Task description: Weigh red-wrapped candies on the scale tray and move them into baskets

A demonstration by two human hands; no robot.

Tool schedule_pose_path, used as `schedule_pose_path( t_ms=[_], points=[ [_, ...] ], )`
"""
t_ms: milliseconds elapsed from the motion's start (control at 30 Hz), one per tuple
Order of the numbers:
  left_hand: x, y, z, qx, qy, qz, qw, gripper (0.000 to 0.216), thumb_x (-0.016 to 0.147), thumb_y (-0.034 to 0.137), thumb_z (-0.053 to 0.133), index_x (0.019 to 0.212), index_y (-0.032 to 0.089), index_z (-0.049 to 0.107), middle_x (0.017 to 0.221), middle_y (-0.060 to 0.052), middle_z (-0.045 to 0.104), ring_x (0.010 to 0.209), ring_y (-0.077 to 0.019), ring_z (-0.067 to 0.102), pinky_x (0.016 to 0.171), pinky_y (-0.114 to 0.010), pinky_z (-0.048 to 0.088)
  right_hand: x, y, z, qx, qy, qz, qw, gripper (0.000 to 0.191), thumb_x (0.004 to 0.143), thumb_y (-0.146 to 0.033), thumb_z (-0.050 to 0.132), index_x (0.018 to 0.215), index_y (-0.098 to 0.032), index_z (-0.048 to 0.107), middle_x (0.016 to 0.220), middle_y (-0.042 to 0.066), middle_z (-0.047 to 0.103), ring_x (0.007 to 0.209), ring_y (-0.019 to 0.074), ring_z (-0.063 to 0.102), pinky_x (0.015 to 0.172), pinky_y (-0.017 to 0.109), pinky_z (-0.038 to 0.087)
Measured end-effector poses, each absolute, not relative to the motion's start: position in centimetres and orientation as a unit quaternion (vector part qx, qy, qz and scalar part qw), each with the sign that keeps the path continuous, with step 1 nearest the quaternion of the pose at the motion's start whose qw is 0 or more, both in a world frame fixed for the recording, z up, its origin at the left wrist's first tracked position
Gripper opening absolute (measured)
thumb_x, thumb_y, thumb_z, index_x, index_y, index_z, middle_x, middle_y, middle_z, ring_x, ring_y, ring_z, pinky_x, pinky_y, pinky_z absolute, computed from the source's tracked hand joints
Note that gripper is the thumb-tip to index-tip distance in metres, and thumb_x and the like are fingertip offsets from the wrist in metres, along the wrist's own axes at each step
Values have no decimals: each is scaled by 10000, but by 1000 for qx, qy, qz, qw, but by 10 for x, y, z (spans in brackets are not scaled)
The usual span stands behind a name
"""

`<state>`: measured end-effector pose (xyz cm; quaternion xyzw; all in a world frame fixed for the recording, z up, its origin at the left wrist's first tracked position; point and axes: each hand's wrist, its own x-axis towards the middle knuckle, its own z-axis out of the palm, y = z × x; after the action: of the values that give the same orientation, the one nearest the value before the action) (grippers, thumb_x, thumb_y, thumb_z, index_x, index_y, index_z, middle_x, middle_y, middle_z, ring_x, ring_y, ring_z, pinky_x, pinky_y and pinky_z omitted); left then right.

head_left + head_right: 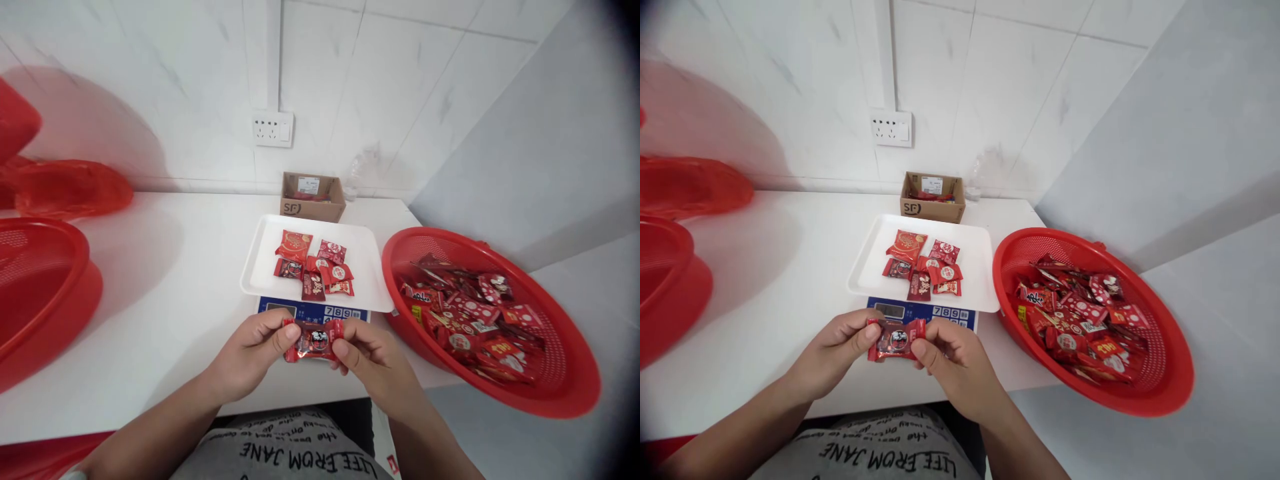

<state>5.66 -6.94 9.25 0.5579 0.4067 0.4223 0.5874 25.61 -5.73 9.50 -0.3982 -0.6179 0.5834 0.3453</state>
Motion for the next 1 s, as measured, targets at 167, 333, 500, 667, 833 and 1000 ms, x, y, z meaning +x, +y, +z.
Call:
schedule_pose_path(
  t_ms=[167, 333, 500, 667, 833, 1000],
  points=[
    [56, -71, 99, 586, 413, 420, 557, 420, 887, 512, 519, 662, 158, 546, 636, 8, 533, 616, -120, 463, 593, -234, 387, 256, -57, 102, -400, -634, 552, 367, 366, 844, -525, 594, 687, -200, 537, 605, -27, 509, 545, 104, 437, 510, 227, 358],
    [55, -72, 103, 621, 395, 413, 537, 395, 911, 479, 495, 702, 155, 580, 667, -8, 555, 625, -123, 473, 586, -236, 390, 256, -57, 108, -393, -620, 552, 396, 285, 830, -492, 629, 792, -210, 604, 639, -17, 578, 565, 115, 506, 533, 233, 406],
    [55, -72, 102, 636, 399, 413, 516, 411, 908, 478, 495, 670, 154, 580, 650, -6, 531, 611, -125, 470, 563, -238, 386, 256, -57, 110, -407, -630, 530, 396, 263, 856, -433, 613, 719, -209, 589, 619, -18, 583, 549, 112, 525, 515, 224, 415],
    [55, -71, 103, 631, 400, 416, 518, 415, 903, 488, 501, 672, 153, 578, 647, -1, 523, 604, -118, 452, 556, -232, 378, 256, -57, 110, -401, -630, 526, 407, 271, 852, -422, 622, 700, -203, 576, 619, -17, 569, 544, 109, 513, 506, 222, 411],
    [55, -71, 103, 628, 397, 417, 523, 427, 901, 505, 494, 670, 155, 574, 646, 0, 518, 603, -115, 445, 555, -231, 379, 255, -58, 111, -400, -629, 535, 399, 301, 851, -462, 611, 697, -206, 577, 612, -9, 584, 548, 121, 530, 511, 234, 422],
    [54, -71, 101, 629, 397, 419, 521, 415, 903, 496, 498, 687, 154, 589, 656, -7, 530, 616, -122, 461, 565, -237, 387, 255, -57, 112, -403, -633, 527, 399, 312, 846, -474, 611, 694, -204, 572, 610, -9, 566, 543, 120, 512, 502, 234, 407]
  ],
)
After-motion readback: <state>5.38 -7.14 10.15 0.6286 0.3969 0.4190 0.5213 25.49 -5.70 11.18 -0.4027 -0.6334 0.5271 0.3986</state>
